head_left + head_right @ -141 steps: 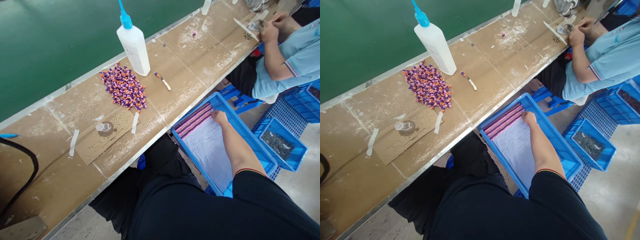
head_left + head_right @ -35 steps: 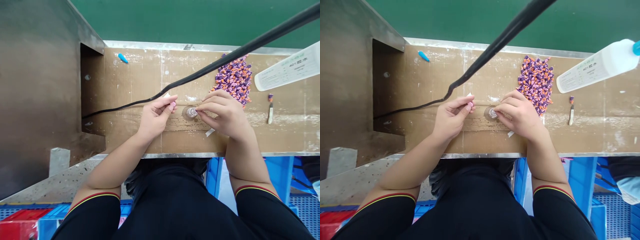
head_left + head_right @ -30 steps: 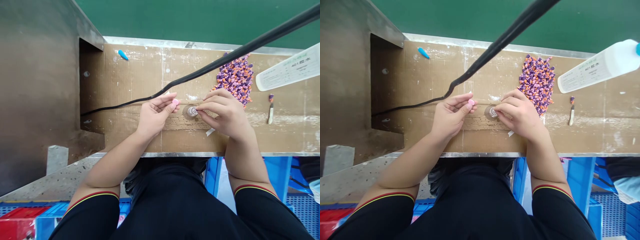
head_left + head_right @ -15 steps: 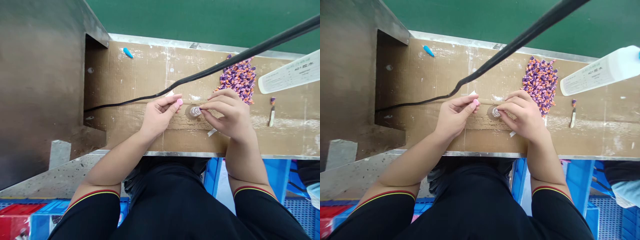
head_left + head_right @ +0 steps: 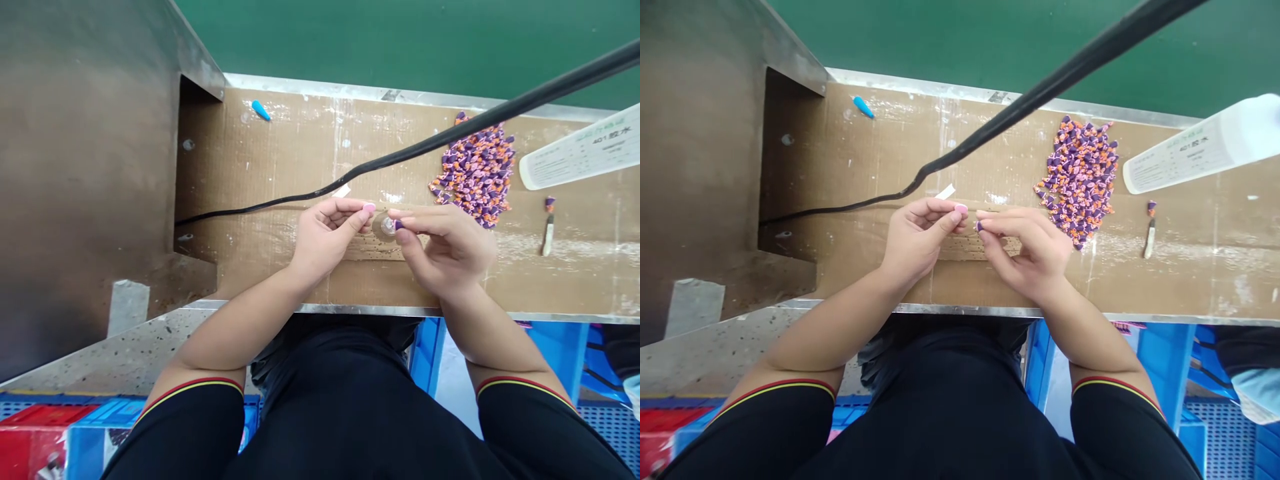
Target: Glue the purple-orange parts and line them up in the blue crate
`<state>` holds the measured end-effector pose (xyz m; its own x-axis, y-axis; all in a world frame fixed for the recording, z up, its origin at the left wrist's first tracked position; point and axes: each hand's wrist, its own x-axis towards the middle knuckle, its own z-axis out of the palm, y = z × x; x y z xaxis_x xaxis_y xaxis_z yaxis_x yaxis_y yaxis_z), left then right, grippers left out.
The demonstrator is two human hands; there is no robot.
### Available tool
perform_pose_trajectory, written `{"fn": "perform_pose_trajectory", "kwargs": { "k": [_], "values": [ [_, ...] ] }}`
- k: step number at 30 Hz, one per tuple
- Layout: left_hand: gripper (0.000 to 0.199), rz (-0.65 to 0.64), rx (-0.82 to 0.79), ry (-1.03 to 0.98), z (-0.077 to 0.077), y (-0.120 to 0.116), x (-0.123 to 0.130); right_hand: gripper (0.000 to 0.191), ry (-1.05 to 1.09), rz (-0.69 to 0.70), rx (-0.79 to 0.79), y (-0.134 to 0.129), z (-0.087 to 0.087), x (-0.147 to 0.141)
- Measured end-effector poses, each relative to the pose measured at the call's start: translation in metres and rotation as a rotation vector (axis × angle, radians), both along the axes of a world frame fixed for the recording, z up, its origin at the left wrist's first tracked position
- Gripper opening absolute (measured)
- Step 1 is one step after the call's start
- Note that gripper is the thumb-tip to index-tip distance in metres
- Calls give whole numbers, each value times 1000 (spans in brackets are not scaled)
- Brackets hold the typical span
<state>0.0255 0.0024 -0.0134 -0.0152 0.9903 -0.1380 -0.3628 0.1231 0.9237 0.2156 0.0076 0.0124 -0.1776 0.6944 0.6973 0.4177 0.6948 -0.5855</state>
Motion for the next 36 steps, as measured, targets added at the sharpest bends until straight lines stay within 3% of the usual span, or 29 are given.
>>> {"fn": "perform_pose_trajectory", "kwargs": {
  "k": [7, 11, 21, 36],
  "values": [
    [26, -103, 12, -79, 2, -4, 2, 20, -14, 28, -20, -3, -8, -10],
    [34, -130, -61, -129, 4, -2, 1, 20, -41, -4, 18, -4, -8, -11],
    [25, -143, -117, -303, 8, 0, 2, 12, -57, -111, 54, -3, -11, -10],
    [23, -138, -47, -193, 4, -2, 2, 16, -21, -101, 98, -1, -17, -14]
  ]
}}
